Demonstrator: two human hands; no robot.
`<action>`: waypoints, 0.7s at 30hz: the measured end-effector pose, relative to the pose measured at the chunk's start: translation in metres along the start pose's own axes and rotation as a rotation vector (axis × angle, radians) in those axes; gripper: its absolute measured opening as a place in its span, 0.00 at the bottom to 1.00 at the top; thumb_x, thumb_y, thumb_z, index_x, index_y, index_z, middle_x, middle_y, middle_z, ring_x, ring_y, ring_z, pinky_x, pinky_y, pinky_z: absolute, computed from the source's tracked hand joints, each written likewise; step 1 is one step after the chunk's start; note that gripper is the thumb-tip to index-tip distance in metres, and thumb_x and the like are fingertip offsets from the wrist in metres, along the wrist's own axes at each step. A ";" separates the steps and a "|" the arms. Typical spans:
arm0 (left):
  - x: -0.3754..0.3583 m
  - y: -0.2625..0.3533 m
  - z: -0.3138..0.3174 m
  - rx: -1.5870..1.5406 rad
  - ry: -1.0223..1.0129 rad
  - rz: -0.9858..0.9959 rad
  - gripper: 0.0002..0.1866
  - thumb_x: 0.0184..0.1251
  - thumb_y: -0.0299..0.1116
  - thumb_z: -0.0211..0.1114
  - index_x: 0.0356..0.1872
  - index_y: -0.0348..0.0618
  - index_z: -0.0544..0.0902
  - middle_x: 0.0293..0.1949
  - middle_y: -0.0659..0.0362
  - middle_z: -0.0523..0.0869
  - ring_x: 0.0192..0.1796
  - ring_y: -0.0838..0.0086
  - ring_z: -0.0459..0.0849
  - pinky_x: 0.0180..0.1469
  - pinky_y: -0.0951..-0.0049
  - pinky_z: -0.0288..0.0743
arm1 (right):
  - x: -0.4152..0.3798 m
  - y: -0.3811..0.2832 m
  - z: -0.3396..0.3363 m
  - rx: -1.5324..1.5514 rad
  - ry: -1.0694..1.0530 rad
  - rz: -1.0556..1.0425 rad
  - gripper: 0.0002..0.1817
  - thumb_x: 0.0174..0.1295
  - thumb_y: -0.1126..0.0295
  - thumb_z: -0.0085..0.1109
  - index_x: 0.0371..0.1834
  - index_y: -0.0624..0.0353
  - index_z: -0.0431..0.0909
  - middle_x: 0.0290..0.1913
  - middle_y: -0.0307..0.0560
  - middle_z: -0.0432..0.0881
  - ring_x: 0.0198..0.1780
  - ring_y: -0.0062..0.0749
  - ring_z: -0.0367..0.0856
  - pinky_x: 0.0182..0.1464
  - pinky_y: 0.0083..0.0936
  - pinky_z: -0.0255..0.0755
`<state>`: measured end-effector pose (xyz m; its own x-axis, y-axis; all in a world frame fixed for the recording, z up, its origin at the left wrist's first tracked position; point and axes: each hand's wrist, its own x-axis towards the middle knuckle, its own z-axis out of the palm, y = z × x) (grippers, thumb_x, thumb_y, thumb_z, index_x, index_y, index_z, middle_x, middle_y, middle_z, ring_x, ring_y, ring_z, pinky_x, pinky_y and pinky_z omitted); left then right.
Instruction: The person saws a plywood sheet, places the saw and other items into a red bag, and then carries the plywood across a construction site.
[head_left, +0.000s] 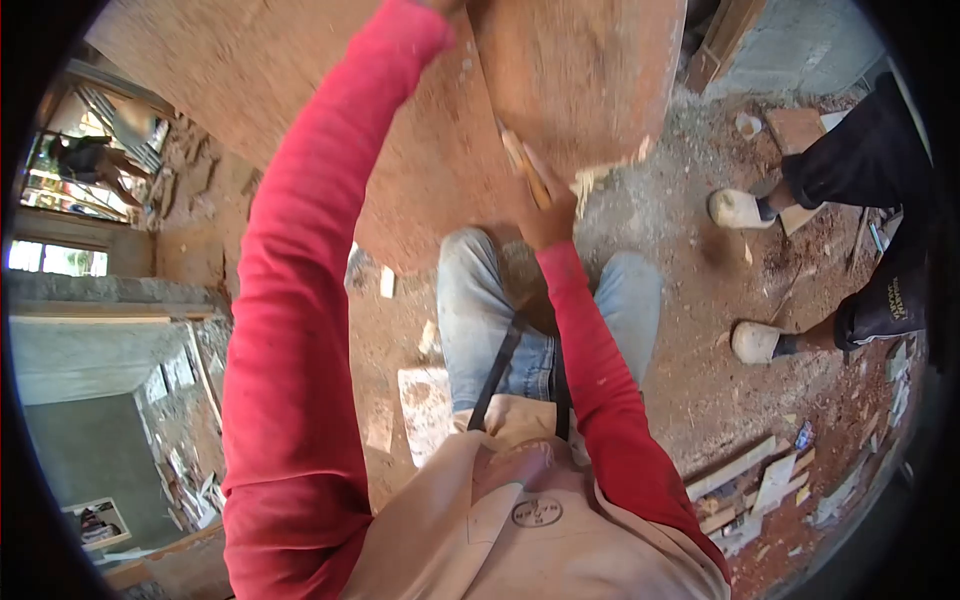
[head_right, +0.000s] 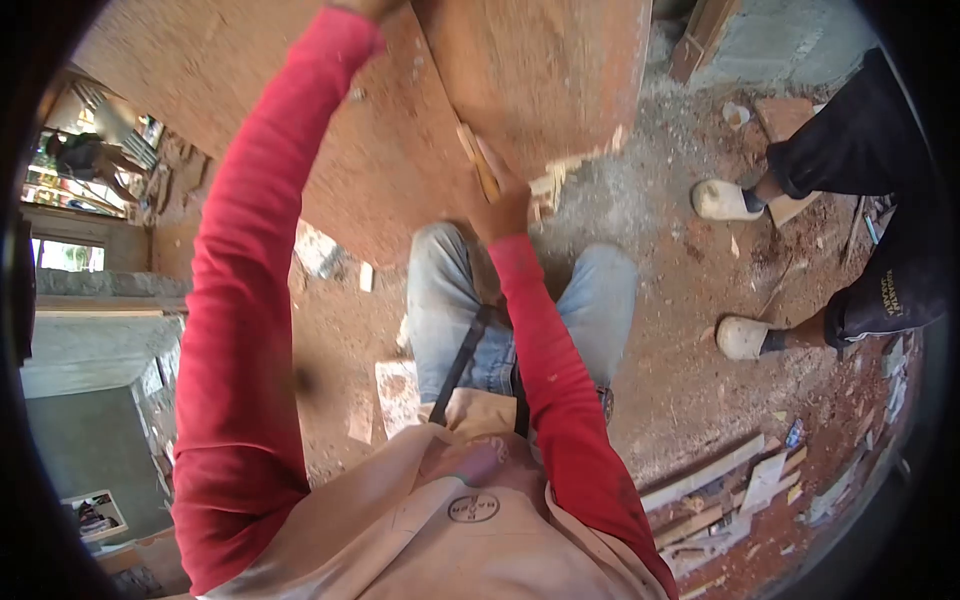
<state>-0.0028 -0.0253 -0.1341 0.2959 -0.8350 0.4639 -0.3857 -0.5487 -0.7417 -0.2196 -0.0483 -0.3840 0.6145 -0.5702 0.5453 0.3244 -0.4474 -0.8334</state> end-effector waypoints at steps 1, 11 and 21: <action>-0.005 -0.001 -0.017 -0.001 -0.018 0.026 0.12 0.58 0.39 0.62 0.19 0.48 0.87 0.22 0.56 0.87 0.31 0.68 0.85 0.64 0.63 0.61 | -0.004 -0.003 -0.006 0.057 -0.012 0.054 0.21 0.65 0.72 0.60 0.62 0.62 0.78 0.51 0.59 0.85 0.52 0.41 0.86 0.53 0.29 0.77; -0.062 0.072 -0.039 -0.117 -0.146 0.191 0.12 0.63 0.39 0.59 0.34 0.46 0.88 0.37 0.57 0.87 0.48 0.64 0.84 0.70 0.56 0.60 | -0.032 -0.007 -0.003 0.032 -0.047 0.075 0.23 0.66 0.69 0.59 0.65 0.61 0.74 0.52 0.60 0.84 0.52 0.47 0.85 0.52 0.34 0.78; -0.061 0.114 0.028 0.080 -0.312 0.218 0.11 0.64 0.35 0.58 0.35 0.51 0.90 0.32 0.61 0.88 0.39 0.66 0.86 0.65 0.46 0.65 | -0.068 0.030 -0.002 0.050 -0.029 0.071 0.25 0.67 0.59 0.62 0.61 0.63 0.76 0.41 0.62 0.85 0.39 0.50 0.85 0.44 0.40 0.77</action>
<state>-0.0402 -0.0353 -0.2604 0.4715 -0.8721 0.1308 -0.4028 -0.3449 -0.8478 -0.2526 -0.0247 -0.4460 0.6576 -0.5790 0.4820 0.3139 -0.3711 -0.8739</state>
